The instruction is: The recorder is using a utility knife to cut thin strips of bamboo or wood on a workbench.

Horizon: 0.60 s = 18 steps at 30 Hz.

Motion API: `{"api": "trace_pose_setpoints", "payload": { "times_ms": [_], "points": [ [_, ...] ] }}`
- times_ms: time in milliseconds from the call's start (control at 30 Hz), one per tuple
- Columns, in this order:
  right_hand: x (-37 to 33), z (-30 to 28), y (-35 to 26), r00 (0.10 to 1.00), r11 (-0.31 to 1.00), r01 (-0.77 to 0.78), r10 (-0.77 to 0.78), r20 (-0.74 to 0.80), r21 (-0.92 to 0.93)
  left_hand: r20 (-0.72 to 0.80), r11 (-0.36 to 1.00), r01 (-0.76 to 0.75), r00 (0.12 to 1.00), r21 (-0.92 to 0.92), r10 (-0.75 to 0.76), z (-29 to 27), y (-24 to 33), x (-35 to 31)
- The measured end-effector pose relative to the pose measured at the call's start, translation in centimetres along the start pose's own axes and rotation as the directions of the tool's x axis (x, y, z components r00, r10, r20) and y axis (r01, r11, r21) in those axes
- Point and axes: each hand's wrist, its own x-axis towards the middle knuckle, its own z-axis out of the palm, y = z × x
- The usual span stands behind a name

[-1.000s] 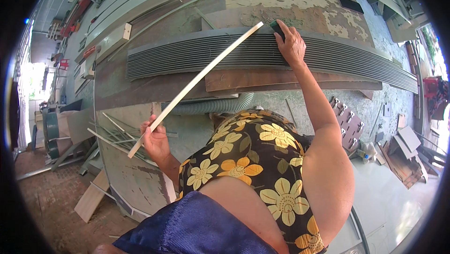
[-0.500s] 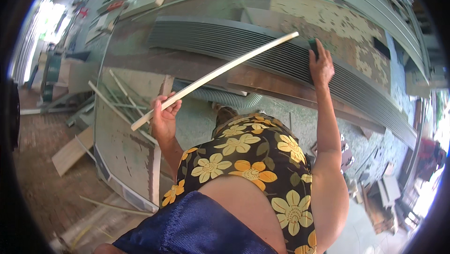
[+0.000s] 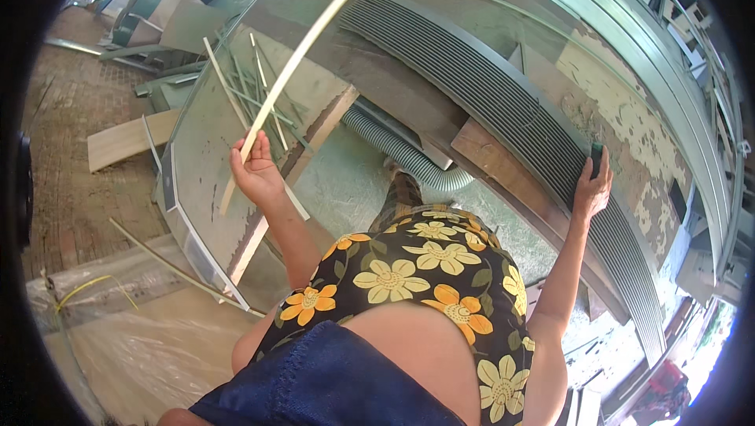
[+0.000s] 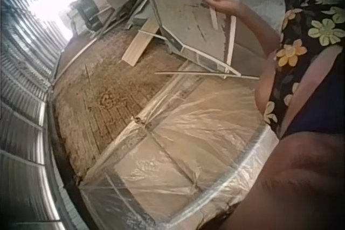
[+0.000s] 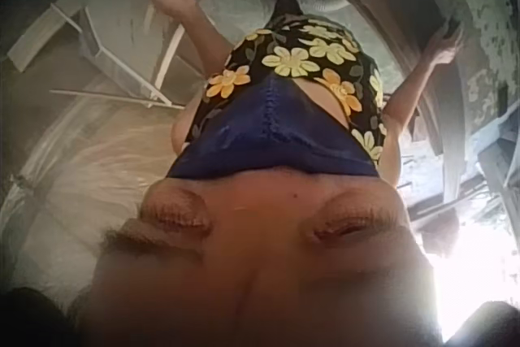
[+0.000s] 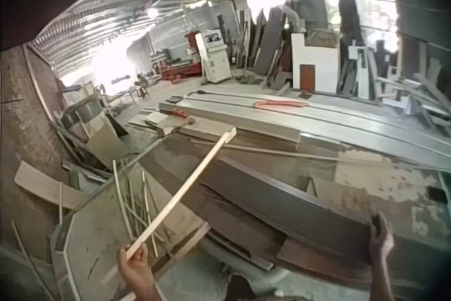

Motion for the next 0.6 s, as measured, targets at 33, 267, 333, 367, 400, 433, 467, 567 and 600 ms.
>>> {"api": "trace_pose_setpoints", "payload": {
  "times_ms": [33,267,333,367,400,433,467,567,600],
  "points": [
    [0.0,0.0,0.0,1.0,1.0,0.01,-0.01,-0.007,-0.004,-0.062,0.996,-0.074,0.995,0.051,0.077,-0.3,0.3,0.2],
    [0.1,0.1,0.0,1.0,1.0,0.007,-0.007,0.003,0.019,-0.244,0.879,-0.291,0.884,0.379,0.398,-1.6,-0.2,1.4],
    [0.1,0.1,-0.2,1.0,1.0,0.005,-0.005,0.0,0.018,-0.239,0.847,-0.315,0.864,0.428,0.443,-2.1,-0.8,1.9],
    [0.0,0.0,-0.2,1.0,1.0,0.002,-0.002,-0.001,0.017,-0.232,0.816,-0.312,0.854,0.487,0.465,-2.4,-1.1,2.0],
    [0.0,0.0,-0.2,1.0,1.0,0.001,-0.001,-0.002,0.017,-0.222,0.78,-0.309,0.844,0.544,0.489,-2.6,-1.3,2.2],
    [0.0,0.0,-0.1,1.0,1.0,0.004,-0.004,-0.004,0.015,-0.221,0.78,-0.31,0.844,0.543,0.489,-3.0,-1.6,2.5],
    [0.0,0.1,-0.1,1.0,1.0,0.006,-0.006,-0.005,0.013,-0.163,0.744,-0.338,0.845,0.576,0.51,-3.6,-2.0,2.9],
    [0.0,0.1,-0.1,1.0,1.0,-0.008,0.008,0.003,0.02,-0.069,0.687,-0.368,0.852,0.627,0.519,-5.8,-3.6,3.8],
    [0.0,0.2,0.0,1.0,1.0,-0.012,0.012,0.001,0.018,-0.033,0.67,-0.368,0.862,0.645,0.505,-5.8,-3.9,4.0]
  ]
}}
